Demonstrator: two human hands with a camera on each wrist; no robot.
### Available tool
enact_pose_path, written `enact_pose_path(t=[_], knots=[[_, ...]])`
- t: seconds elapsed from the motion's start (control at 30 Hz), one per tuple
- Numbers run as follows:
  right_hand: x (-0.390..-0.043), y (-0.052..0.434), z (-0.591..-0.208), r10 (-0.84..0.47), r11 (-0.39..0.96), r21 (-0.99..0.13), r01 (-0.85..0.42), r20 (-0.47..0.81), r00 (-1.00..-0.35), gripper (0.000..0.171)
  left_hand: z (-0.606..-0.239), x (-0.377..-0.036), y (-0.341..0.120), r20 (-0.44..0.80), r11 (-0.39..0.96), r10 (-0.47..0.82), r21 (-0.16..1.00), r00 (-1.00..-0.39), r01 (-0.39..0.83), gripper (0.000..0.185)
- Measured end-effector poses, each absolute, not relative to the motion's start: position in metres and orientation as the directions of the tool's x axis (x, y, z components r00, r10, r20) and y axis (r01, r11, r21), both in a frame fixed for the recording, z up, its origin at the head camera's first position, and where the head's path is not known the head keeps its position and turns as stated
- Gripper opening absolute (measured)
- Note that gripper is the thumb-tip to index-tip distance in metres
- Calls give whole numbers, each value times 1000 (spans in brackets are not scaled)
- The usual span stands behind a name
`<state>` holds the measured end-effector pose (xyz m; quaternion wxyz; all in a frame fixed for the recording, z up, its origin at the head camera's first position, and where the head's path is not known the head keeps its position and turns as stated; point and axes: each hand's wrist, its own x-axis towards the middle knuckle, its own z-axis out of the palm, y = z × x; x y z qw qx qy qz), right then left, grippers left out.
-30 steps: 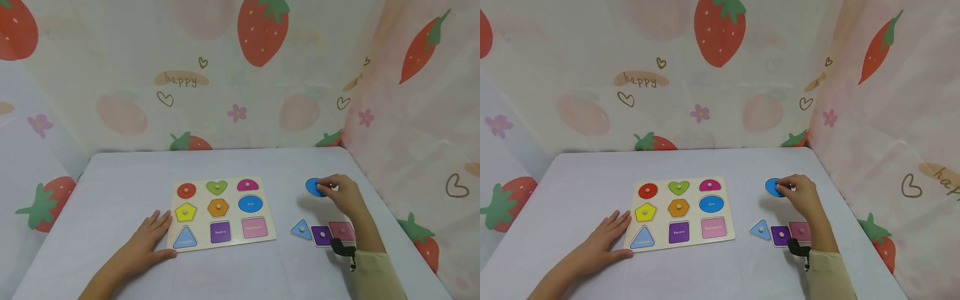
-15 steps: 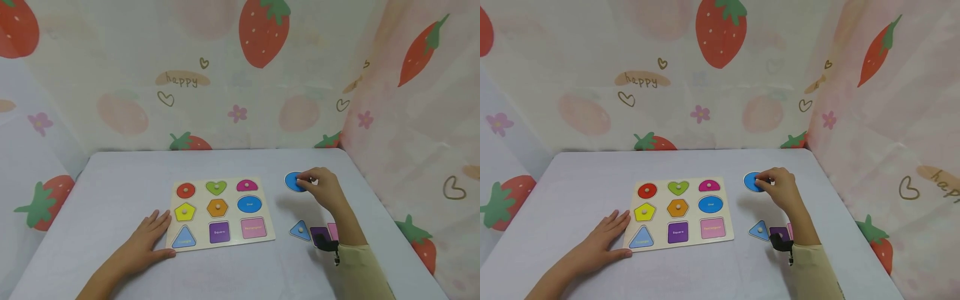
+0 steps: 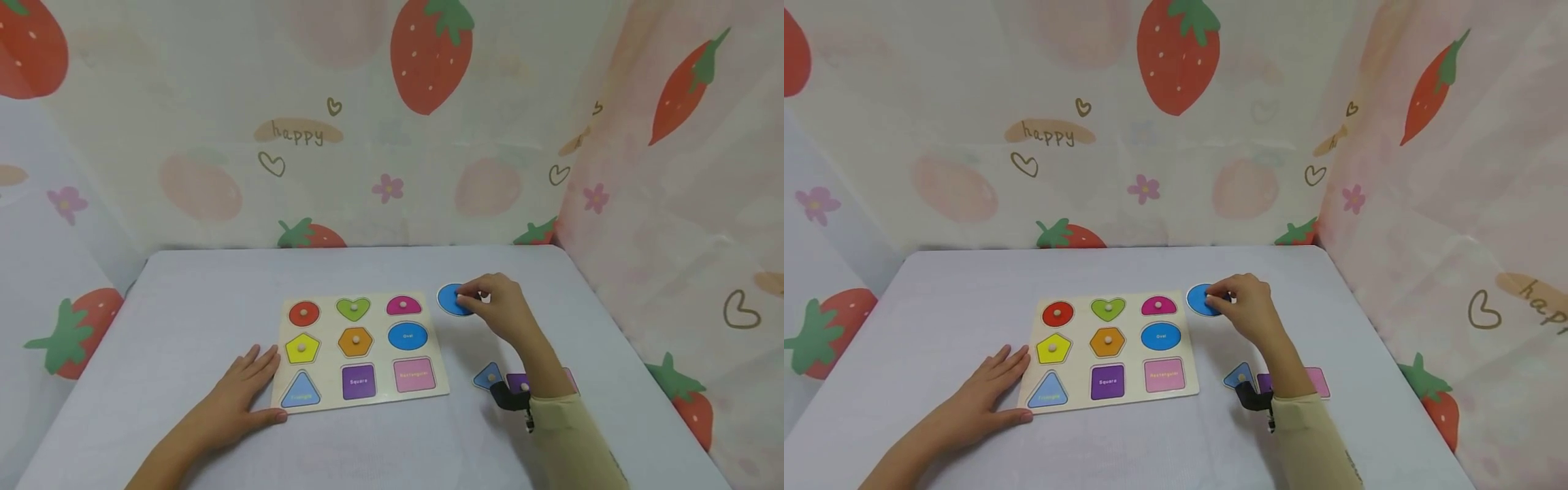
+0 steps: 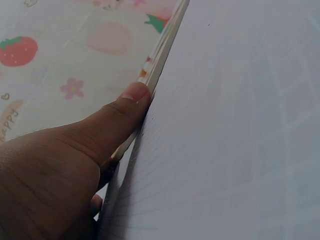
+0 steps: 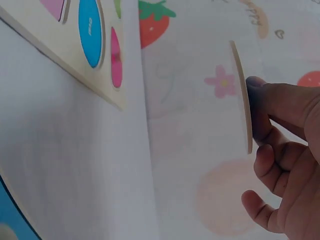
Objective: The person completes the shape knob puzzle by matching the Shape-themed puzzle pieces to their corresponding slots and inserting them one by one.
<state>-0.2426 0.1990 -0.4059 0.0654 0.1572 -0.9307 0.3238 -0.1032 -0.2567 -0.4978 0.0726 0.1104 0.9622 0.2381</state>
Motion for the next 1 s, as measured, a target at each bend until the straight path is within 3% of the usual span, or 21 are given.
enact_pose_path(t=[0.67,1.0], knots=[[-238,157,-425,-299,735,-582,-348,183,-937,19,-499,-102,-255,-73,858,254,478,-964,190,108],[-235,135,-445,-280,732,-613,-296,125,-952,17,-499,-101,-258,-56,848,261,491,-964,201,108]])
